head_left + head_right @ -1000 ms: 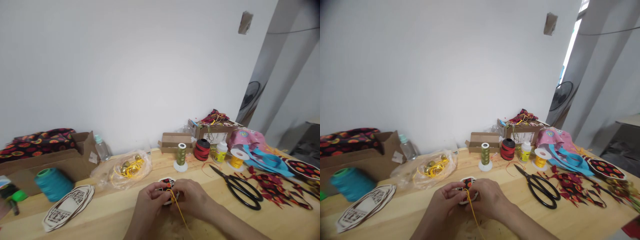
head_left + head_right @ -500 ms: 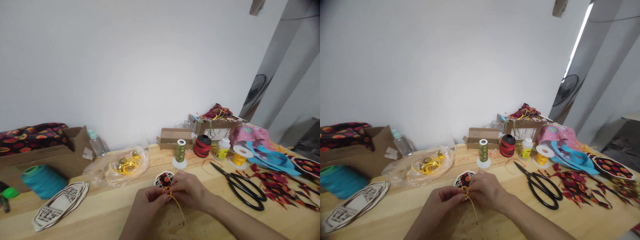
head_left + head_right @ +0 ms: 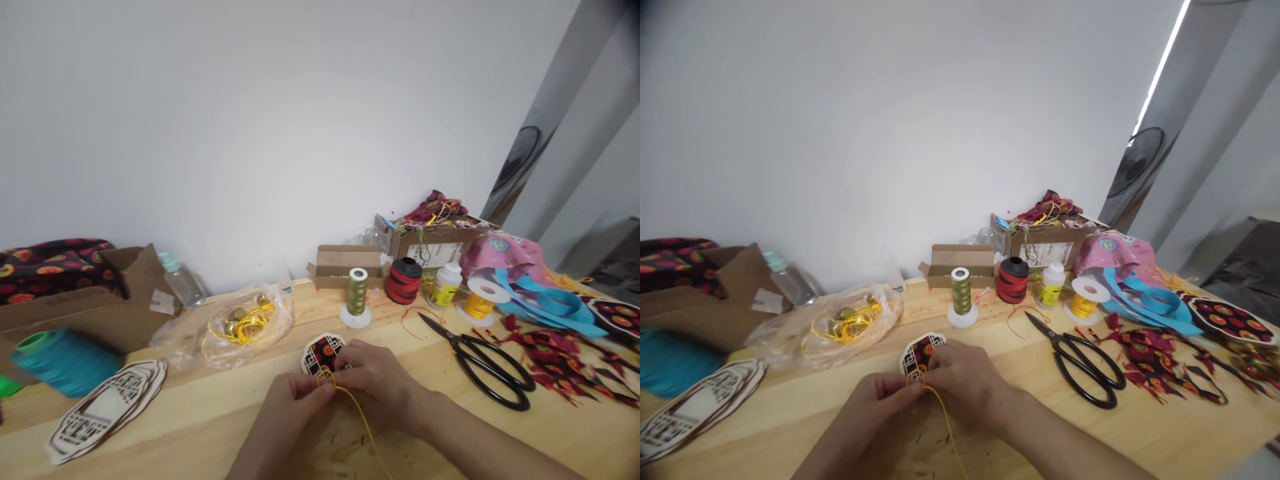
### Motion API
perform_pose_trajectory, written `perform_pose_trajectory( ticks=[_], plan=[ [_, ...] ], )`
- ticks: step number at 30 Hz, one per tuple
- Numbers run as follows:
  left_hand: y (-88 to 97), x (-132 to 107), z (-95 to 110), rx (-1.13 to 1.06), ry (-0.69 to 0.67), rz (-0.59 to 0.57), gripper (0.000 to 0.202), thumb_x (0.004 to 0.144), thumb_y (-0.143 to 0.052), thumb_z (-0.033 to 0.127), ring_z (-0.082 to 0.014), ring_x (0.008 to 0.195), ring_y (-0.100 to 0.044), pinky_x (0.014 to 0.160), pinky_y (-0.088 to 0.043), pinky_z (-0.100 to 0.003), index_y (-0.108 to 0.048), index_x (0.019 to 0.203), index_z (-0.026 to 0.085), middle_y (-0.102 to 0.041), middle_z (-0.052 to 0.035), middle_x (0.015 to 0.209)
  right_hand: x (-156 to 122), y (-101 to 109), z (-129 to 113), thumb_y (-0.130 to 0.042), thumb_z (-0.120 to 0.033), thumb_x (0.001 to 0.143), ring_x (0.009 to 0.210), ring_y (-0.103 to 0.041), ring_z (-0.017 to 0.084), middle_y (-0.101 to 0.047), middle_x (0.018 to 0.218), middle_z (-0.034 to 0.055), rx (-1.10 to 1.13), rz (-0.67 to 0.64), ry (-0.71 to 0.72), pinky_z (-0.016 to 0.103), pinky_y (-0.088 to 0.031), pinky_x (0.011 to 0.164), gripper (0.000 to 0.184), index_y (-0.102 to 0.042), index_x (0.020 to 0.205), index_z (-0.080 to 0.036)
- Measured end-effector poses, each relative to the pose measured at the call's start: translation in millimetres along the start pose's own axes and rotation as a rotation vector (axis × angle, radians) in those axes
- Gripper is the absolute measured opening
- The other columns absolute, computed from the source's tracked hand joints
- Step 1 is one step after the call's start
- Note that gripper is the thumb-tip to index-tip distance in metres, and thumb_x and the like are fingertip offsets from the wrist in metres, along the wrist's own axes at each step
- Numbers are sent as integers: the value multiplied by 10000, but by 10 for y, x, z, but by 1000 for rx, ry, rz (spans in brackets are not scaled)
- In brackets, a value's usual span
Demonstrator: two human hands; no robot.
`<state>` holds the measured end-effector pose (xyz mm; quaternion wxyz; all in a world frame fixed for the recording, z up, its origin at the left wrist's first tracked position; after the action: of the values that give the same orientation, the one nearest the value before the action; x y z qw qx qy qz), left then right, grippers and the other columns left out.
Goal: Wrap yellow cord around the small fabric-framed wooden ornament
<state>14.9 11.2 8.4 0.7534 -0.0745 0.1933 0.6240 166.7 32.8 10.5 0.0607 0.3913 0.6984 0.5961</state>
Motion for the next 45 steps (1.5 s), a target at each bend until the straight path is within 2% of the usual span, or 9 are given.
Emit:
perform_pose_trajectory(
  ticks=[7,11,15,21,27,33,40,42,45],
  plan=[
    [-40,-28,67,-19,36,32,336,527,-640,412,-99,454,-407,424,-261,-193,-682,591,86,-558,17,457,-13,-23,10,-486,-190,754,670,-484,116,-570,757,6,52,19,-4,197,-350,550,127,-608,763,-221],
    [-26,-48,81,-63,13,72,286,562,-628,371,-104,468,-431,451,-287,-193,-682,588,90,-578,17,459,1,64,-1,-465,-169,765,657,-512,109,-600,760,24,229,102,-118,195,-383,581,170,-602,862,-195],
    [-10,2,13,-146,59,100,294,511,-655,391,-129,468,-485,447,-305,-203,-671,569,103,-626,-9,480,3,94,-22,-598,-294,673,535,-502,98,-599,639,2,297,115,-238,185,-376,503,128,-626,733,-185],
    [22,109,-117,-172,62,101,323,477,-669,410,-148,483,-513,462,-332,-220,-674,565,99,-644,-30,477,-5,65,-41,-526,-202,739,554,-509,99,-596,598,4,267,124,-172,180,-372,515,117,-638,707,-189],
    [26,87,-78,-267,82,80,307,466,-691,384,-145,496,-523,490,-345,-218,-684,578,98,-655,-33,488,-27,165,-31,-484,-187,761,609,-496,119,-576,619,18,216,126,-84,206,-369,549,146,-621,710,-187],
    [-19,-47,102,-370,71,89,239,473,-702,338,-138,494,-520,501,-361,-213,-684,553,113,-583,8,400,-64,293,10,-488,-149,743,632,-476,122,-559,640,11,220,72,-123,222,-362,580,113,-584,695,-182],
    [-36,-154,258,-385,26,148,164,522,-690,294,-81,391,-443,432,-330,-170,-671,513,132,-396,83,265,-103,474,100,-452,-126,758,664,-468,124,-543,676,4,266,137,-179,234,-355,597,107,-520,693,-177],
    [-17,-130,226,-384,32,152,200,508,-692,324,-101,421,-487,442,-345,-178,-676,540,127,-466,61,299,-107,495,95,-450,-123,759,662,-475,119,-540,674,2,306,154,-189,230,-364,602,110,-512,684,-173],
    [10,-86,160,-373,21,163,250,494,-695,343,-145,529,-555,507,-385,-206,-686,604,118,-635,-9,480,-96,441,35,-479,-130,742,666,-500,109,-553,704,5,415,165,-188,217,-393,623,54,-517,732,-166]
  ],
)
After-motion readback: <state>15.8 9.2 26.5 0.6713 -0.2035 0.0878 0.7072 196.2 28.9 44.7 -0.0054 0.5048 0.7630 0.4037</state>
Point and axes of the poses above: each hand's wrist, its own x-axis towards the middle knuckle, its own y-axis out of the back of the hand, z = x × y, the point moved 1 cm from there along x, towards the middle knuckle
